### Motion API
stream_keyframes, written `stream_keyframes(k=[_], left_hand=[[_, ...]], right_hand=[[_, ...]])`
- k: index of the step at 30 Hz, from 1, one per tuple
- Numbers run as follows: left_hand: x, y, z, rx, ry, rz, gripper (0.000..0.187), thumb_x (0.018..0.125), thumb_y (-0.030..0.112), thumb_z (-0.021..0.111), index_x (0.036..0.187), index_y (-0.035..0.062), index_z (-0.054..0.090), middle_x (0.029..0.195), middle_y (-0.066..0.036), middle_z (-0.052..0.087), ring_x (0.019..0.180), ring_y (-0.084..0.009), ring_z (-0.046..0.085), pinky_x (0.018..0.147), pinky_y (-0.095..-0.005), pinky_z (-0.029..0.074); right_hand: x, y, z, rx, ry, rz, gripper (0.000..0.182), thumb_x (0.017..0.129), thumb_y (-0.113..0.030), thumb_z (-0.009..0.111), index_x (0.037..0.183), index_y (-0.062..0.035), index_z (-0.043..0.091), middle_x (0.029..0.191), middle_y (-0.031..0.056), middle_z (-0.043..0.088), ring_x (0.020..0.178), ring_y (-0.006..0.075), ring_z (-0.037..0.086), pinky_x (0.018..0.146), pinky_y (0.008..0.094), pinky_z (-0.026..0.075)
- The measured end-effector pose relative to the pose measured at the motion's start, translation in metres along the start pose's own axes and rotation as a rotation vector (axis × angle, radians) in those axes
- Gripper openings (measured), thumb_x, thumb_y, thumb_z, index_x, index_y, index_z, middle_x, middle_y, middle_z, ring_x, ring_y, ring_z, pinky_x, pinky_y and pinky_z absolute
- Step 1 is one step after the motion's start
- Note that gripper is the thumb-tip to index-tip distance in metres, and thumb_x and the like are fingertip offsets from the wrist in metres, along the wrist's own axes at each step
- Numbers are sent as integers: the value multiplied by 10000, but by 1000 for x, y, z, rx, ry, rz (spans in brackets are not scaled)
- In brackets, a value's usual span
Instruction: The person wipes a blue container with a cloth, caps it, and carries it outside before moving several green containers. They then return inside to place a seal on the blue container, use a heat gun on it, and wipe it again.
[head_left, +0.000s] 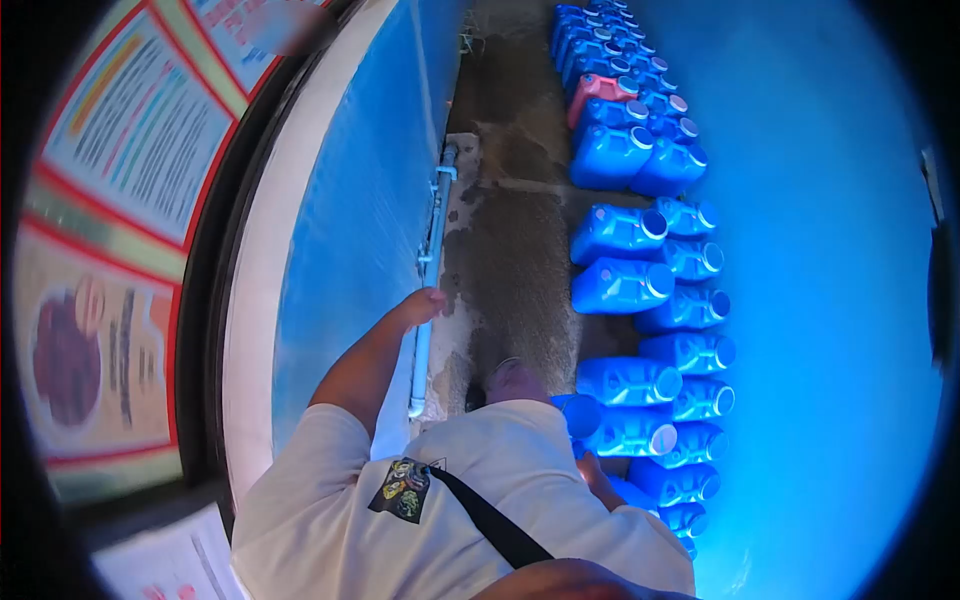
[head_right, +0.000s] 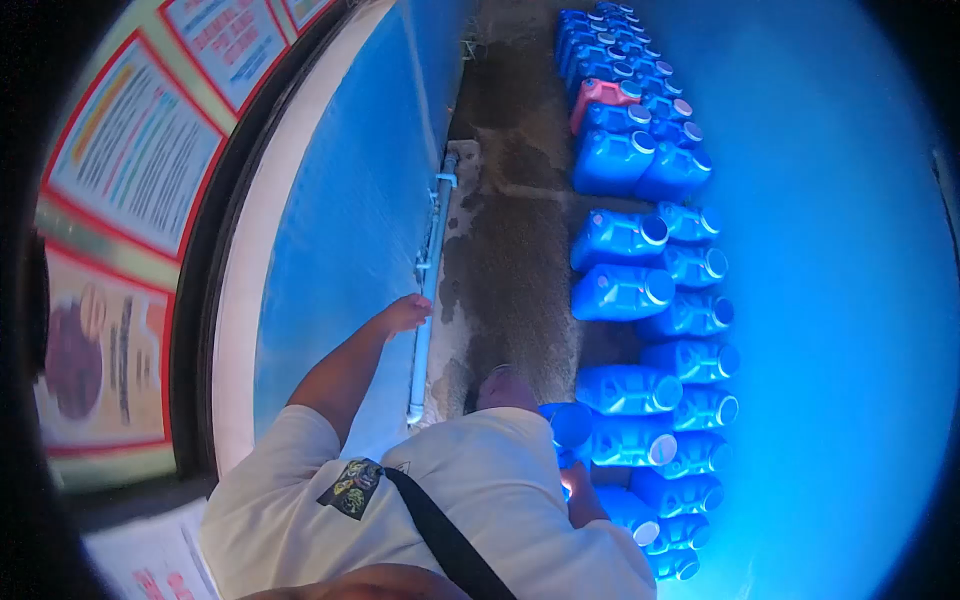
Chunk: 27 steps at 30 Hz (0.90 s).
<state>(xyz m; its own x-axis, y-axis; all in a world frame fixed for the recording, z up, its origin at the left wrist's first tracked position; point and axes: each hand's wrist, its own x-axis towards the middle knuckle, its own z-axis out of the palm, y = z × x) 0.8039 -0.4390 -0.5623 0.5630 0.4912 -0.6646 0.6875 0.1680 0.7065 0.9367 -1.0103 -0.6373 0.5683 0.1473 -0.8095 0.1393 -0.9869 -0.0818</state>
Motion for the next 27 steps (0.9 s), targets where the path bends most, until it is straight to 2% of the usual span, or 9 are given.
stream_keyframes(k=[6,12,15,20,21,23,25,26,27], left_hand=[[186,141,-91,0,-6,86,437,871,313,617,1224,63,552,1061,-84,623,907,-182,592,784,-338,473],[315,275,-180,-11,27,-185,434,874,321,609,1229,79,551,1102,-89,627,972,-180,591,814,-379,479],[389,337,-219,61,29,-231,426,866,313,623,1205,63,560,1079,-97,636,982,-186,595,812,-376,486],[534,419,-270,357,5,-61,433,840,306,659,1159,21,591,1041,-125,655,942,-247,623,830,-369,492],[567,441,-281,368,4,-46,433,840,306,659,1159,21,591,1041,-125,655,942,-247,623,830,-369,492],[628,476,-305,520,-109,28,372,884,312,633,1141,47,580,965,-80,648,878,-187,609,724,-354,493],[705,493,-342,539,-188,66,356,891,332,626,1106,48,607,956,-83,655,854,-193,614,734,-360,494],[738,519,-359,456,-219,-16,325,891,320,626,1082,56,622,922,-73,649,821,-187,607,725,-355,494],[770,547,-372,362,-252,-92,295,891,308,626,1057,64,638,889,-62,644,789,-181,600,715,-350,494]], right_hand=[[120,-198,-119,47,-20,-27,766,712,-383,751,1245,99,487,1198,299,575,1135,387,571,954,441,452],[232,-363,-264,144,-69,-28,737,711,-380,746,1220,95,504,1170,294,591,1111,388,585,947,444,455],[267,-421,-345,189,-46,-17,722,711,-378,743,1208,92,512,1156,292,599,1098,388,592,943,446,456],[358,-492,-402,259,-30,12,703,710,-376,739,1191,89,523,1137,289,609,1082,389,601,939,448,458],[379,-515,-421,232,57,-43,674,706,-372,737,1161,85,539,1103,285,620,1046,395,615,931,452,461],[422,-559,-464,203,151,-90,646,701,-369,735,1130,80,555,1070,281,632,1010,400,628,924,455,463],[450,-620,-520,272,-83,-93,611,720,-379,726,1094,77,570,1083,270,629,1015,404,621,923,461,461],[453,-659,-552,366,-60,86,623,753,-394,699,1143,74,567,1152,279,603,1077,413,590,961,459,445],[463,-684,-584,361,-38,89,623,753,-394,699,1143,74,567,1152,279,603,1077,413,590,961,459,445]])
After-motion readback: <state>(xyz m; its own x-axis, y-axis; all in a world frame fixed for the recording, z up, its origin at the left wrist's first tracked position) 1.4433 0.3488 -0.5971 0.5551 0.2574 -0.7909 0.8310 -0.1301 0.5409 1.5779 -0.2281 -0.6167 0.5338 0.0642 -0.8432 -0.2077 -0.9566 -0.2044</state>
